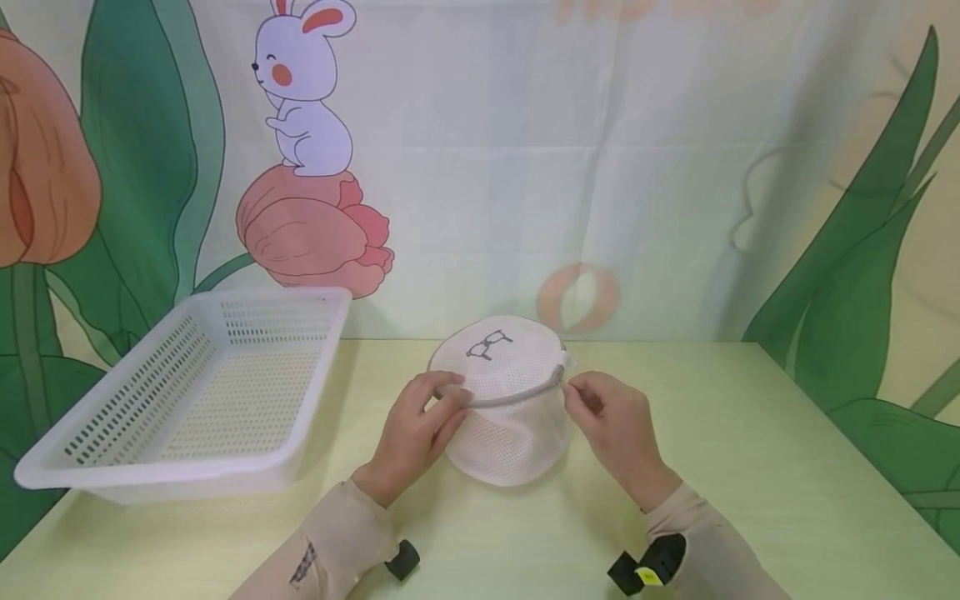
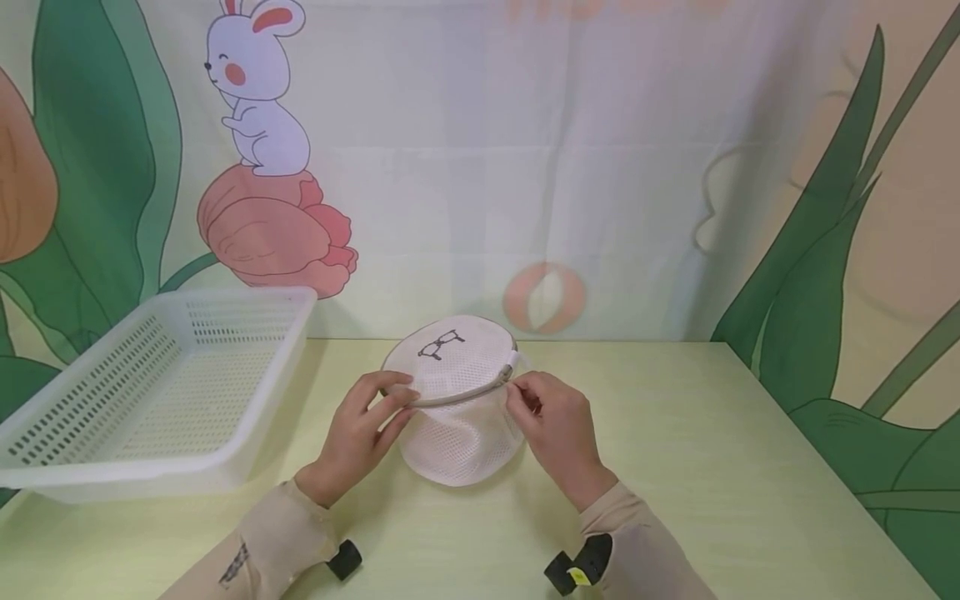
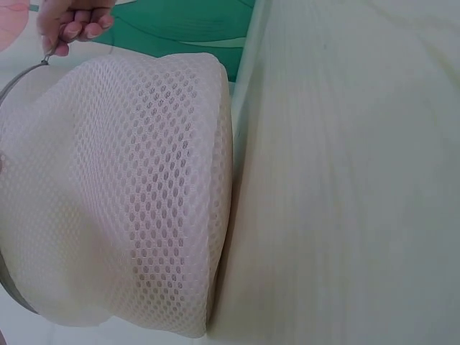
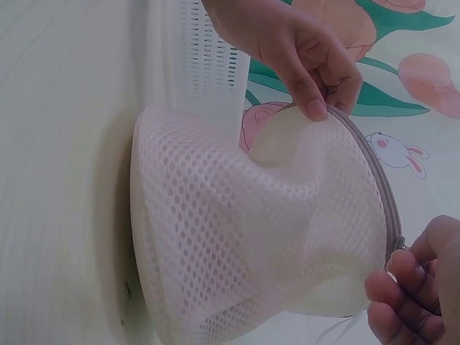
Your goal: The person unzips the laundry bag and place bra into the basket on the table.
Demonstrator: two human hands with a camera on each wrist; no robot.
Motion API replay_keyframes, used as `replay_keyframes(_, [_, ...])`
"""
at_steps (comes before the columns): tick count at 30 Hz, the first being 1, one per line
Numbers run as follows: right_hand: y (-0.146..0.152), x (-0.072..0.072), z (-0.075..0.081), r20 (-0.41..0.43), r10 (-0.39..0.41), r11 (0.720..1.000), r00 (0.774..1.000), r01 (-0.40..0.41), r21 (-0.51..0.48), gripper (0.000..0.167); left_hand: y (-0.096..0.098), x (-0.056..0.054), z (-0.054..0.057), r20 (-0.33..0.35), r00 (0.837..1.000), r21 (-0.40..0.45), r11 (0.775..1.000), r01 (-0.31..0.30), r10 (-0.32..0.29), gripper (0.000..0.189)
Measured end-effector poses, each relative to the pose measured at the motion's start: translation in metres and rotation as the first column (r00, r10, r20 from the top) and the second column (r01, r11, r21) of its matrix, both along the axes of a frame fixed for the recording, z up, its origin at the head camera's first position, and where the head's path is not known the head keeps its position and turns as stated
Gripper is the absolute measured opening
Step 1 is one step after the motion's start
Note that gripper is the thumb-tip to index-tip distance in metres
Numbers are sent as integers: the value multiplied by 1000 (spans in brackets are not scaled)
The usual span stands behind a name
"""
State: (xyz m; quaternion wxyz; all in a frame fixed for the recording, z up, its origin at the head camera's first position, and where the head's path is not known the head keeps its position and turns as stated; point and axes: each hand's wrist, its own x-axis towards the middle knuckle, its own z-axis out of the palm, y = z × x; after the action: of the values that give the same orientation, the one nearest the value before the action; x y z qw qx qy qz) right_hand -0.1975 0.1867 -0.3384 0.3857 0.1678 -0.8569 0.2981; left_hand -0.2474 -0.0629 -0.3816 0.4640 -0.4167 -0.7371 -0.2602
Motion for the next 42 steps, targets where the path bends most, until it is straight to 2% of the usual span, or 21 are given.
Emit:
replay_keyframes(9, [3,-4,-1,-21,11,1000,1000,-11,-1,8,0,0,0,-5,1000,-6,1000,-6,6,17])
replay_keyframes(19, [7,-6,-3,15,10,1000,1000,-10,-9,6,1,1,1,-48,999,-21,1000,-4,3,19])
replay_keyframes(29, [9,-7,-4,47,49,998,998,-47,-40,6,4,1,2,-53,999,-8,1000,-4,4,13])
replay_keyframes(34, [10,-6,-4,63,39,998,997,-36,-43,7,6,3,4,-62,998,-22,1000,-15,13,14])
replay_keyframes(42, [9,-6,-3,108,14,999,994,-10,-32,5,2,5,10,0,997,-50,996,-76,76,26])
